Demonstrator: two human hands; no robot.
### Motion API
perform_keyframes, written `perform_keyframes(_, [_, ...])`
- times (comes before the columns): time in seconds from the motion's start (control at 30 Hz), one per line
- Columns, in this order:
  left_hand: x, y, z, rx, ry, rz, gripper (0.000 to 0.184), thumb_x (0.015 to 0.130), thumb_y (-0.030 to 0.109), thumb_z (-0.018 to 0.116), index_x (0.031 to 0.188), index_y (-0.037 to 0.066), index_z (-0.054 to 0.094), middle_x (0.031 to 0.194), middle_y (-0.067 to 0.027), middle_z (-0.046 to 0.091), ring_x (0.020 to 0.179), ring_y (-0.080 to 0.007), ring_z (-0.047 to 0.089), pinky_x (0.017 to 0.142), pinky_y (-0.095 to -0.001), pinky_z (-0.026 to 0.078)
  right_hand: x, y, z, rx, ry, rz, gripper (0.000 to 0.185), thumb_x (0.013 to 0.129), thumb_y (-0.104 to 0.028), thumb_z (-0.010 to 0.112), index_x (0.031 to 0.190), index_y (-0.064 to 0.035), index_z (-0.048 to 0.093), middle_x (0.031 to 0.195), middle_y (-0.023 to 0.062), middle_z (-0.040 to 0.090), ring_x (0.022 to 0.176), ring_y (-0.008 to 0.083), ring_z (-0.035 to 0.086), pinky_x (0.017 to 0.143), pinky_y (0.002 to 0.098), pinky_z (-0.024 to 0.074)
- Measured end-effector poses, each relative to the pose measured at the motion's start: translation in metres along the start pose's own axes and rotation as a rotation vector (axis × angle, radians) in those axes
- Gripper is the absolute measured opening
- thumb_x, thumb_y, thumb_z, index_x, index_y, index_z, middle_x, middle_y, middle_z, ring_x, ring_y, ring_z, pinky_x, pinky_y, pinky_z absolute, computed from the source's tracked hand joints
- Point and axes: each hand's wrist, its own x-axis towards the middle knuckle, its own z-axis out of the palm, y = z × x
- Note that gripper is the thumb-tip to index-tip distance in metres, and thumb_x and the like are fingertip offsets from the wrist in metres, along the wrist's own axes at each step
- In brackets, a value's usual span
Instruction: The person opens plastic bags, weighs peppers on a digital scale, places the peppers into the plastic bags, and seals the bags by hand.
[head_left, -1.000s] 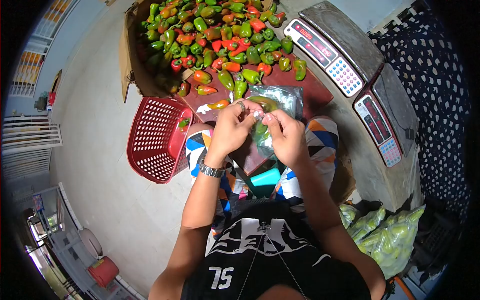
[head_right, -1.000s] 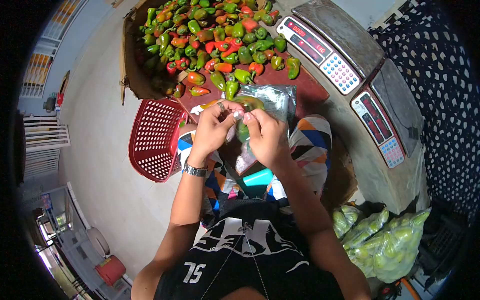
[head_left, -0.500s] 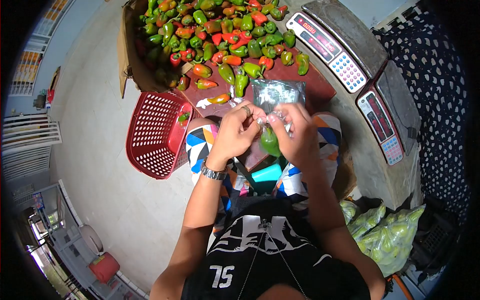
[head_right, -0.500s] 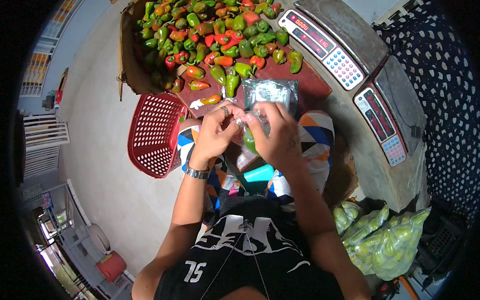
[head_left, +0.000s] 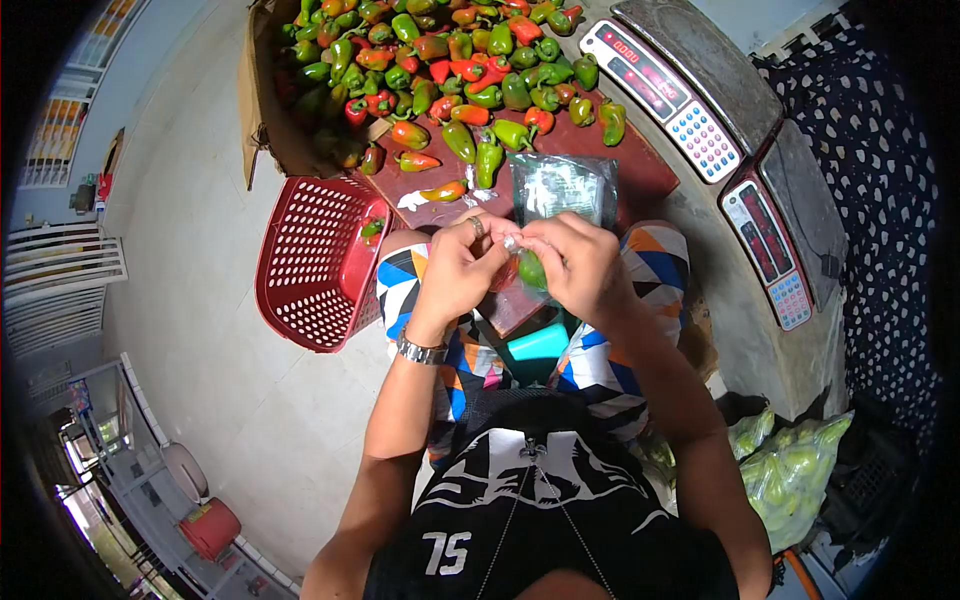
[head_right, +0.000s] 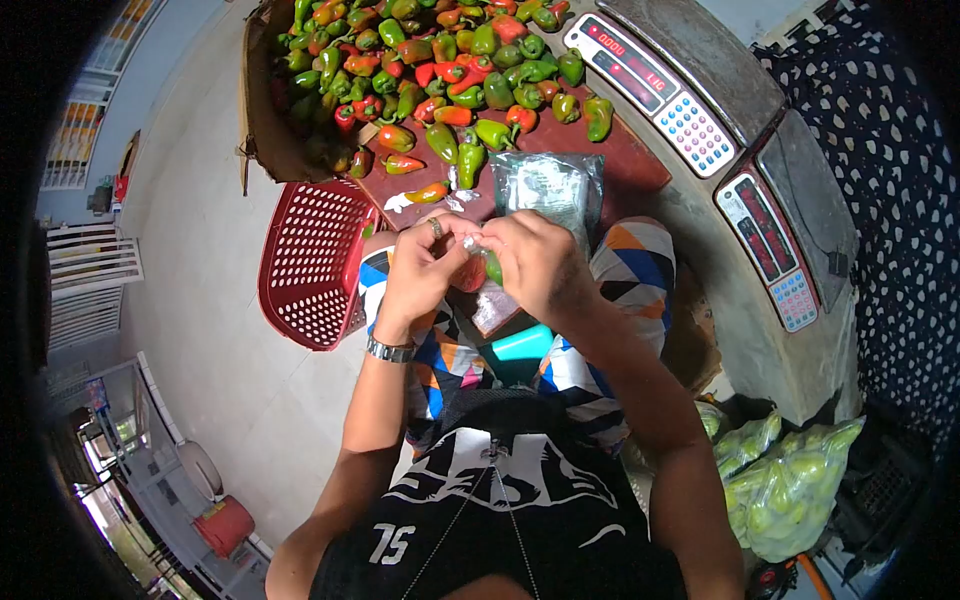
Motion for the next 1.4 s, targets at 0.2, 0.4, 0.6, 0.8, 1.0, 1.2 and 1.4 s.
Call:
perform_keyframes(0.2, [-0.009, 0.002, 0.007, 0.123, 0.17, 0.254, 0.029, 0.081, -0.007, 0.076, 0.105, 0.007, 0.081, 0.095, -0.0039, 0.071, 0.08, -0.016, 0.064, 0.072, -0.0283, 0.051, -0.002, -0.002, 0.004, 0.649, -0.091, 0.719, 0.014, 0.098, -0.009, 0.071, 0.104, 0.0035, 0.073, 0.084, 0.0084, 0.072, 0.066, 0.0128, 0.063, 0.058, 0.0299, 0.0508])
perform_keyframes(0.4, [-0.004, 0.01, 0.001, 0.515, 0.151, 0.626, 0.022, 0.078, -0.001, 0.077, 0.099, 0.005, 0.079, 0.096, -0.0096, 0.071, 0.084, -0.028, 0.065, 0.073, -0.0374, 0.053, -0.001, 0.009, -0.005, 1.055, -0.121, 1.004, 0.021, 0.099, -0.014, 0.072, 0.107, 0.0052, 0.072, 0.086, 0.0074, 0.071, 0.064, 0.0084, 0.058, 0.056, 0.0232, 0.0468])
perform_keyframes(0.6, [0.003, -0.008, 0.015, 0.288, 0.257, 0.292, 0.012, 0.082, 0.005, 0.075, 0.094, 0.001, 0.074, 0.089, -0.0118, 0.069, 0.079, -0.0274, 0.066, 0.073, -0.0369, 0.053, -0.013, -0.015, 0.015, 0.416, 0.3, 0.559, 0.016, 0.093, -0.006, 0.075, 0.107, 0.0025, 0.071, 0.088, 0.008, 0.071, 0.068, 0.012, 0.067, 0.059, 0.0279, 0.0531])
perform_keyframes(0.8, [0.002, -0.047, 0.038, 0.028, 0.355, -0.032, 0.009, 0.087, 0.003, 0.074, 0.095, -0.001, 0.075, 0.082, -0.0002, 0.065, 0.075, -0.0073, 0.057, 0.07, -0.0239, 0.047, -0.037, 0.013, 0.064, 0.082, 0.324, 0.334, 0.023, 0.083, -0.001, 0.081, 0.104, -0.0015, 0.074, 0.087, 0.01, 0.071, 0.069, 0.0188, 0.072, 0.061, 0.0308, 0.0566])
perform_keyframes(1.0, [0.008, -0.066, 0.045, -0.453, 0.374, -0.216, 0.008, 0.091, -0.001, 0.071, 0.098, -0.002, 0.074, 0.081, 0.0023, 0.066, 0.068, -0.0057, 0.057, 0.063, -0.0209, 0.046, -0.038, 0.042, 0.094, 0.282, 0.406, 0.458, 0.015, 0.086, -0.002, 0.079, 0.101, 0.0015, 0.075, 0.084, 0.0106, 0.074, 0.071, 0.0167, 0.075, 0.063, 0.0289, 0.0578])
perform_keyframes(1.2, [0.012, -0.073, 0.04, -0.586, 0.271, -0.192, 0.011, 0.092, -0.004, 0.067, 0.101, -0.002, 0.071, 0.081, -0.0005, 0.068, 0.064, -0.0063, 0.061, 0.057, -0.0221, 0.051, -0.037, 0.052, 0.091, 0.552, 0.333, 0.563, 0.012, 0.087, -0.001, 0.078, 0.098, 0.0028, 0.075, 0.083, 0.0082, 0.075, 0.072, 0.0151, 0.075, 0.063, 0.0274, 0.0575])
perform_keyframes(1.4, [0.01, -0.065, 0.026, -0.406, 0.126, -0.205, 0.008, 0.092, -0.003, 0.067, 0.1, 0.0, 0.067, 0.079, 0.0018, 0.062, 0.062, -0.0064, 0.059, 0.055, -0.0227, 0.047, -0.04, 0.067, 0.081, 0.529, 0.196, 0.58, 0.012, 0.089, -0.002, 0.077, 0.099, 0.0027, 0.075, 0.082, 0.0052, 0.075, 0.076, 0.008, 0.069, 0.067, 0.025, 0.0541])
